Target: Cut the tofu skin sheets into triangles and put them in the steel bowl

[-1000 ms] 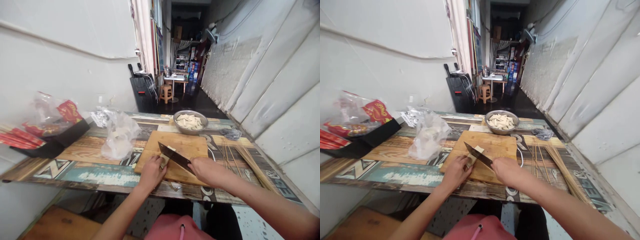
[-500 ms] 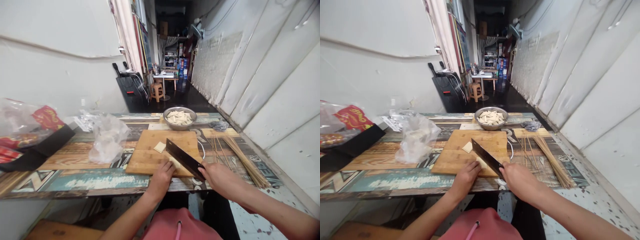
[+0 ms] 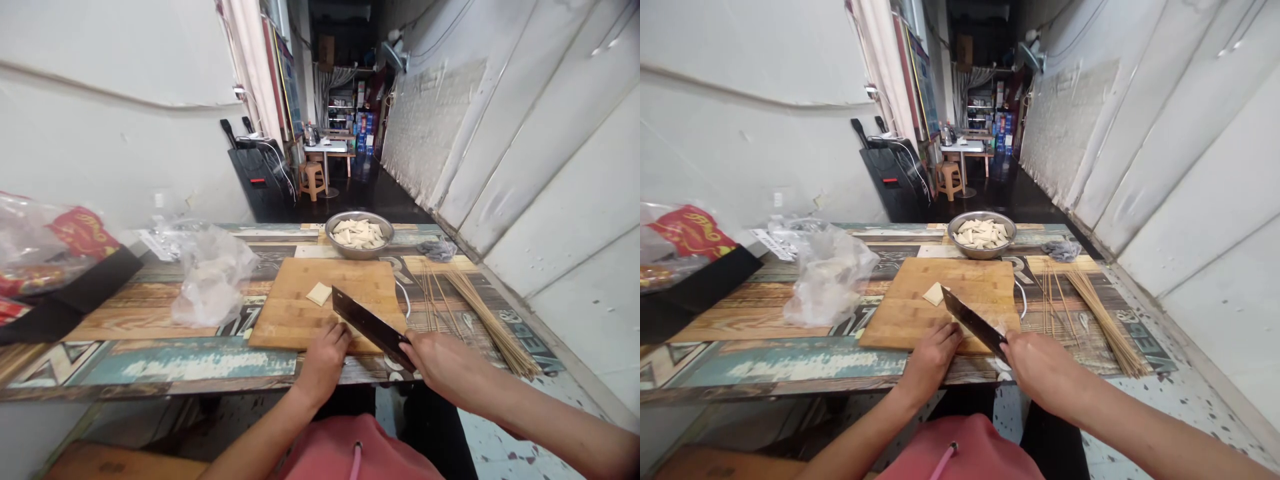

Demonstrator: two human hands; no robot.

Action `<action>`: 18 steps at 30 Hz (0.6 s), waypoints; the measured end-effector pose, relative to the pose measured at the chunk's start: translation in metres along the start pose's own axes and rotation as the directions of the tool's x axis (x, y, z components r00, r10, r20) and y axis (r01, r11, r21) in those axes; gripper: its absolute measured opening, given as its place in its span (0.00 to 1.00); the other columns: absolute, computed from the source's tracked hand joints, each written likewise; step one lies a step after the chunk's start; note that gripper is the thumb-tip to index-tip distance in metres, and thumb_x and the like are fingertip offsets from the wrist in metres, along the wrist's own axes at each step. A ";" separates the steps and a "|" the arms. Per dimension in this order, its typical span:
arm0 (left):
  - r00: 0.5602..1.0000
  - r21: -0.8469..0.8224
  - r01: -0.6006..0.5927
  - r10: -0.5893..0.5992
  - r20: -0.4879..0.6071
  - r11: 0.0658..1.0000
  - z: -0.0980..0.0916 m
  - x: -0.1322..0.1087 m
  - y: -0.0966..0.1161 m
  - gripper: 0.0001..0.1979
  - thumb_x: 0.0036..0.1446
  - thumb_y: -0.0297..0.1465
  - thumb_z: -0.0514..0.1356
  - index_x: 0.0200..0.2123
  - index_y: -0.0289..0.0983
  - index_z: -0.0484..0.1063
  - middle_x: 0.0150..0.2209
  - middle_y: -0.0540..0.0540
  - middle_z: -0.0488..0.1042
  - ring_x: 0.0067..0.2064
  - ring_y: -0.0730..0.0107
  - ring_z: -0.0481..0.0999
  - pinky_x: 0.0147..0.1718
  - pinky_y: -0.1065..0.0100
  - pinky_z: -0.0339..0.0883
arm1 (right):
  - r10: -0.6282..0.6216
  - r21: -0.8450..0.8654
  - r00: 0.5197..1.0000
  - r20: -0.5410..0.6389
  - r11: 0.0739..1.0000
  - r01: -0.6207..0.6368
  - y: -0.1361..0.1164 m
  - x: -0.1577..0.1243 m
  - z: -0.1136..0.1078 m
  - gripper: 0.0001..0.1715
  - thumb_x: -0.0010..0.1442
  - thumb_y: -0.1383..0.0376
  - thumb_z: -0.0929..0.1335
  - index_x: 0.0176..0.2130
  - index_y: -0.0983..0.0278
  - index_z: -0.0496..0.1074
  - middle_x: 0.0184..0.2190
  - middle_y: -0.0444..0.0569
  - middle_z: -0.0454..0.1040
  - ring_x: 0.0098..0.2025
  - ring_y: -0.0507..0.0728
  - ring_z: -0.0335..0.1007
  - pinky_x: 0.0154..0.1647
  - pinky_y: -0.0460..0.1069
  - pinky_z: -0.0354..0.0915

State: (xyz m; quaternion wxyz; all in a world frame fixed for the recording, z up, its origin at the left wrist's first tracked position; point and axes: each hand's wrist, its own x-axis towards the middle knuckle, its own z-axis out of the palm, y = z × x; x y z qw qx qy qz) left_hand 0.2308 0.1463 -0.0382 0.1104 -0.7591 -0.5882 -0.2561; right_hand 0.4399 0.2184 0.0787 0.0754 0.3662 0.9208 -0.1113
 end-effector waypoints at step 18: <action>0.987 -0.026 0.095 -0.091 0.130 0.995 -0.014 0.012 -0.005 0.09 0.60 0.27 0.49 0.37 0.34 0.69 0.39 0.42 0.70 0.42 0.65 0.68 0.42 0.61 0.67 | 0.079 0.235 0.939 -0.336 0.972 0.003 0.012 0.017 0.035 0.21 0.66 0.61 0.52 0.42 0.69 0.66 0.29 0.55 0.75 0.31 0.59 0.73 0.29 0.48 0.58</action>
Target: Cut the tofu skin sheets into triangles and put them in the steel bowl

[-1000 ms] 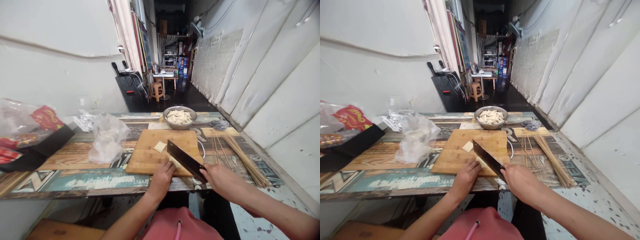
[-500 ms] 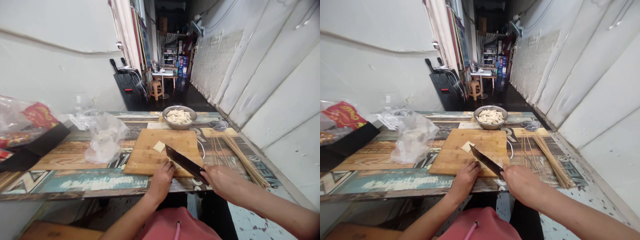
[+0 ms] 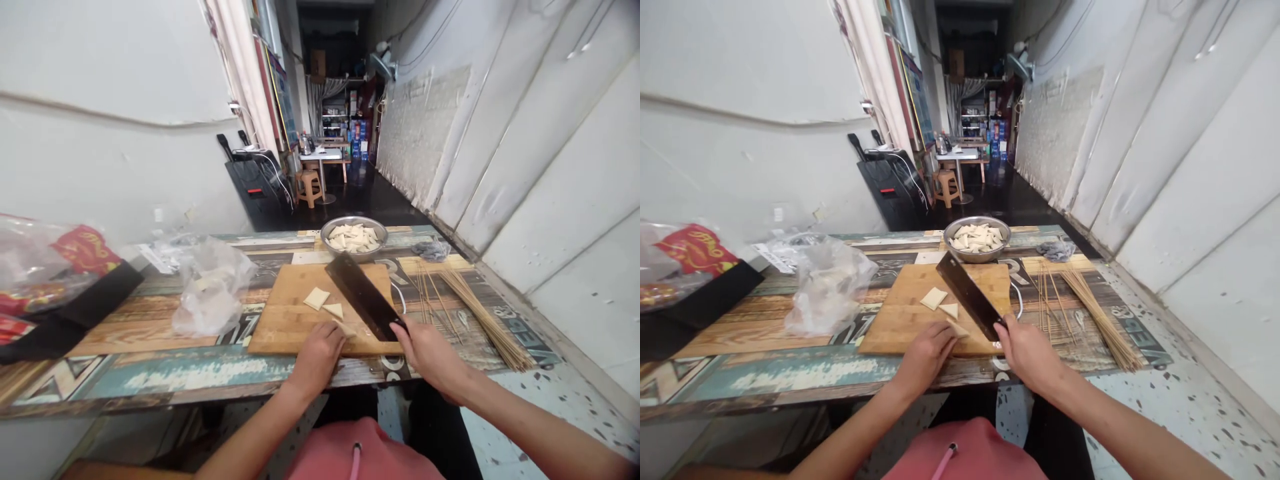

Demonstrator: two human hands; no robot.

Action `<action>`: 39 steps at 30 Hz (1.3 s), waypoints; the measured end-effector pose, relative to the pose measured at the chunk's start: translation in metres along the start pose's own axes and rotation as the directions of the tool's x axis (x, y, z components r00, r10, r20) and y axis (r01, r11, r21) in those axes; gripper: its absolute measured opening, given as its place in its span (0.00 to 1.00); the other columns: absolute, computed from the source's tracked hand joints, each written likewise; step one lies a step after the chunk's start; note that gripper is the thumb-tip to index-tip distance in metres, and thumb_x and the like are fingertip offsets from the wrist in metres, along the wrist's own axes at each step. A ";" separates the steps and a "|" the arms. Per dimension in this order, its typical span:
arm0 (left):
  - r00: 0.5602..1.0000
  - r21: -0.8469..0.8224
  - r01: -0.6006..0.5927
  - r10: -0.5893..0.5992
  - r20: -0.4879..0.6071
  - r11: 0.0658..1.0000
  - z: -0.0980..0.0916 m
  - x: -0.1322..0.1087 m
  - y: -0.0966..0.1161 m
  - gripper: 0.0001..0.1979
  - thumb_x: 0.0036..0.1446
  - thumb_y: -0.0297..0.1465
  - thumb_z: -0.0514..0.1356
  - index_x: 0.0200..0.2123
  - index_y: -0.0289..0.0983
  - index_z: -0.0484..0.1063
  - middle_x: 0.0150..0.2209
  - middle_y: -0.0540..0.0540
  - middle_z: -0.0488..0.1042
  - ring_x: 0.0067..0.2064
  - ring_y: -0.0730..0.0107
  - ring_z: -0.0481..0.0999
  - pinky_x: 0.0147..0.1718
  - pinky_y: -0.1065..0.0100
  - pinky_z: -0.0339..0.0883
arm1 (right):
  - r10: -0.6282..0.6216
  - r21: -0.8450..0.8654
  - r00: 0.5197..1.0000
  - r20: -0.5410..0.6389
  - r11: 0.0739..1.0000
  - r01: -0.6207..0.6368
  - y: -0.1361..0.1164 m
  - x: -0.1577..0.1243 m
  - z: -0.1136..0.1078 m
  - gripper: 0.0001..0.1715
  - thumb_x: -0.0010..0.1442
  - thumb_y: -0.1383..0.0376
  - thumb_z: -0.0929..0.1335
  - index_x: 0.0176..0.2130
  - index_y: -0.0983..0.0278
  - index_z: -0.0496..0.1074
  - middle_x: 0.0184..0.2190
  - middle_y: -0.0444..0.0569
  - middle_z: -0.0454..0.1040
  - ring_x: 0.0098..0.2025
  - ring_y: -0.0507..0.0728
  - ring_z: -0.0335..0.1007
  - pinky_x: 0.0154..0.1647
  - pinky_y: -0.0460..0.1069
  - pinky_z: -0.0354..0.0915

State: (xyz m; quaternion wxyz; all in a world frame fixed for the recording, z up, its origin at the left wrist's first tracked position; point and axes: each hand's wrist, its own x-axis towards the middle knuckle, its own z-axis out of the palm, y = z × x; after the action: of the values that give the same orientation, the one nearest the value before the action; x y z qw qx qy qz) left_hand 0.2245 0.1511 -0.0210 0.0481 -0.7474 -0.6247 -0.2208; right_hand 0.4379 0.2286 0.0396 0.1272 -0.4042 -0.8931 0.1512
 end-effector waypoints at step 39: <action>0.919 0.226 0.266 -0.318 0.235 0.937 -0.051 0.240 -0.055 0.17 0.56 0.33 0.52 0.47 0.32 0.69 0.44 0.40 0.73 0.48 0.61 0.69 0.44 0.70 0.60 | 0.297 0.608 0.954 0.052 0.748 -0.266 0.038 -0.035 0.037 0.23 0.63 0.50 0.51 0.31 0.61 0.60 0.12 0.40 0.63 0.12 0.53 0.62 0.17 0.46 0.57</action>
State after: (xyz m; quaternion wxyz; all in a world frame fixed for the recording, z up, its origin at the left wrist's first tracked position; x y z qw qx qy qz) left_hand 0.1875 0.3641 0.1075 0.0006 -0.6602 -0.7486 -0.0618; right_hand 0.4731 0.2192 -0.0127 0.2476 -0.4748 -0.7221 0.4380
